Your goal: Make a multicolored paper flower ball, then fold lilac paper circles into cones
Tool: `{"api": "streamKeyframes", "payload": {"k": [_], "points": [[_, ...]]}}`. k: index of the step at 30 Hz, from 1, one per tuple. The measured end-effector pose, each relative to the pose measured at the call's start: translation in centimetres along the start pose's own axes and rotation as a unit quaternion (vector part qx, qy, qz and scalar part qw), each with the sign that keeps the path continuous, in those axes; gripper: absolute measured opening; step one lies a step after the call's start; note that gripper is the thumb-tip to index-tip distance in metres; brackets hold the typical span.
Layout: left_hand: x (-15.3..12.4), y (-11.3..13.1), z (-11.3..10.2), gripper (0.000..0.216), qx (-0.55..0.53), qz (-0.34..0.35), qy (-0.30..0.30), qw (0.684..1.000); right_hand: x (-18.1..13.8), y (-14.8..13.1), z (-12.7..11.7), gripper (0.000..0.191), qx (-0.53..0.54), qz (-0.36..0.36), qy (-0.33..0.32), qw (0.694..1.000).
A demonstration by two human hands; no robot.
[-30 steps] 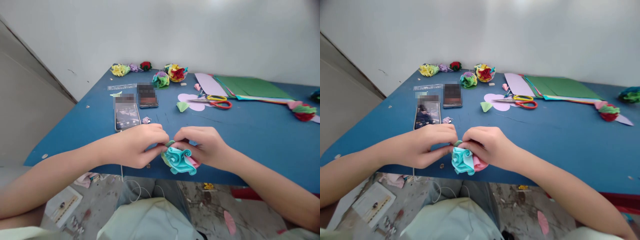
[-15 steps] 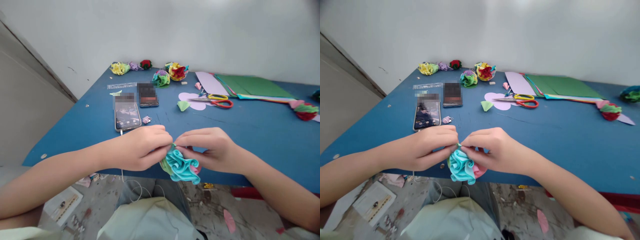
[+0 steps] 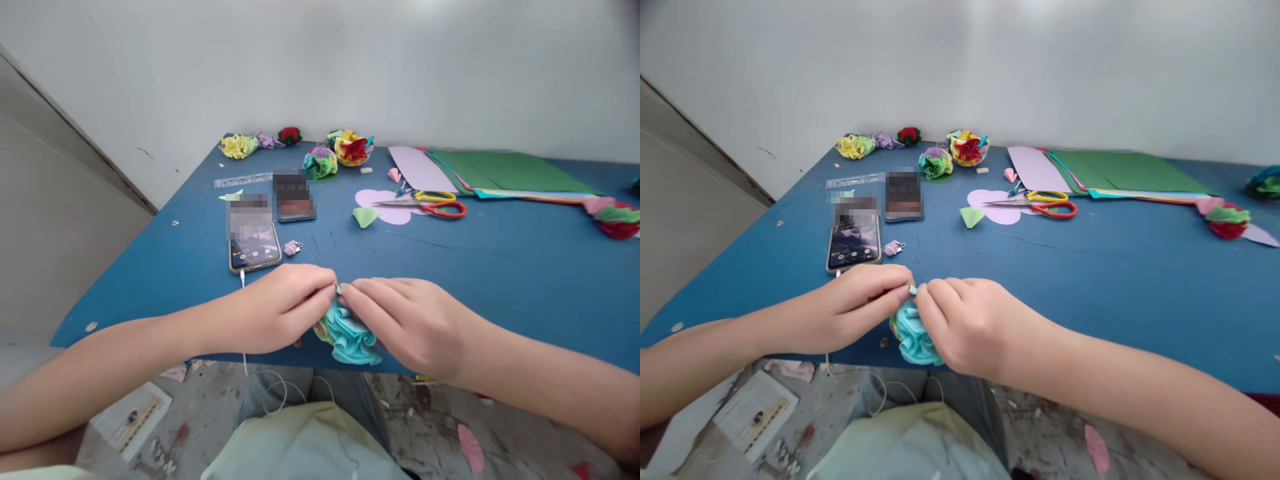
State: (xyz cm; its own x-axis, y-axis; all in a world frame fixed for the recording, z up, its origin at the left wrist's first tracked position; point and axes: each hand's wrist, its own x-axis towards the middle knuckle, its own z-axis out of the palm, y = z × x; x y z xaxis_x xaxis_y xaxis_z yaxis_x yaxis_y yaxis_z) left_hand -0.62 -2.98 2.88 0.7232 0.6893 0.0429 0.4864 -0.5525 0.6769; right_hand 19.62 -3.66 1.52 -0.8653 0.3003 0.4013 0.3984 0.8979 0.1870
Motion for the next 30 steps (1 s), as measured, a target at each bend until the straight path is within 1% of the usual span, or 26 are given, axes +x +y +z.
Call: {"api": "streamKeyframes", "payload": {"k": [2,4,6,8,10,11,13,15,18,20,23,24,25,27,29,30], "points": [[-0.1,-0.2,0.1,0.026,0.017,0.013,0.014,1.000,0.0,0.2,-0.3,0.026,0.027,0.005,-0.008,1.000],[-0.2,-0.2,0.2,0.023,0.043,0.041,0.010,0.998,0.3,0.8,-0.8,0.023,0.115,0.036,-0.039,0.992],[-0.4,-0.3,0.2,0.021,0.073,0.081,0.002,0.994,0.8,1.7,-1.2,0.018,0.227,0.080,-0.048,0.969],[-0.5,-0.4,0.1,0.020,0.097,0.107,-0.002,0.989,1.4,2.4,-1.5,0.016,0.310,0.114,-0.073,0.941],[-0.6,-0.5,0.0,0.020,0.100,0.106,0.000,0.989,1.9,2.7,-1.5,0.015,0.353,0.135,-0.084,0.922],[-0.7,-0.6,-0.1,0.021,0.094,0.105,-0.001,0.990,2.1,2.7,-1.4,0.015,0.363,0.142,-0.085,0.917],[-0.7,-0.7,-0.3,0.023,0.078,0.108,-0.003,0.991,2.3,2.5,-1.1,0.016,0.366,0.147,-0.074,0.916],[-0.6,-0.7,-0.6,0.025,0.072,0.112,-0.006,0.991,2.2,2.1,-0.9,0.018,0.358,0.138,-0.059,0.922],[-0.4,-0.8,-0.9,0.025,0.089,0.099,-0.013,0.991,1.9,1.9,-0.7,0.019,0.334,0.129,-0.036,0.933],[-0.2,-1.0,-0.9,0.024,0.114,0.121,-0.014,0.986,1.8,2.0,-0.8,0.018,0.339,0.120,-0.050,0.932],[-0.1,-1.4,-0.8,0.022,0.155,0.185,-0.007,0.970,1.8,2.4,-1.0,0.016,0.382,0.102,-0.105,0.913],[-0.2,-1.4,-0.8,0.022,0.164,0.200,-0.005,0.966,1.9,2.4,-1.0,0.015,0.391,0.099,-0.111,0.908],[-0.2,-1.5,-0.8,0.021,0.168,0.208,-0.002,0.964,1.9,2.4,-1.0,0.015,0.390,0.099,-0.104,0.910],[-0.2,-1.3,-1.0,0.020,0.159,0.197,0.003,0.967,2.0,2.0,-0.8,0.014,0.351,0.100,-0.062,0.929],[-0.2,-1.0,-1.2,0.022,0.133,0.148,-0.003,0.980,2.0,1.3,-0.5,0.017,0.259,0.088,-0.017,0.962],[-0.2,-0.8,-1.3,0.024,0.120,0.115,-0.014,0.986,1.9,1.0,-0.4,0.020,0.197,0.075,-0.007,0.977]]}}
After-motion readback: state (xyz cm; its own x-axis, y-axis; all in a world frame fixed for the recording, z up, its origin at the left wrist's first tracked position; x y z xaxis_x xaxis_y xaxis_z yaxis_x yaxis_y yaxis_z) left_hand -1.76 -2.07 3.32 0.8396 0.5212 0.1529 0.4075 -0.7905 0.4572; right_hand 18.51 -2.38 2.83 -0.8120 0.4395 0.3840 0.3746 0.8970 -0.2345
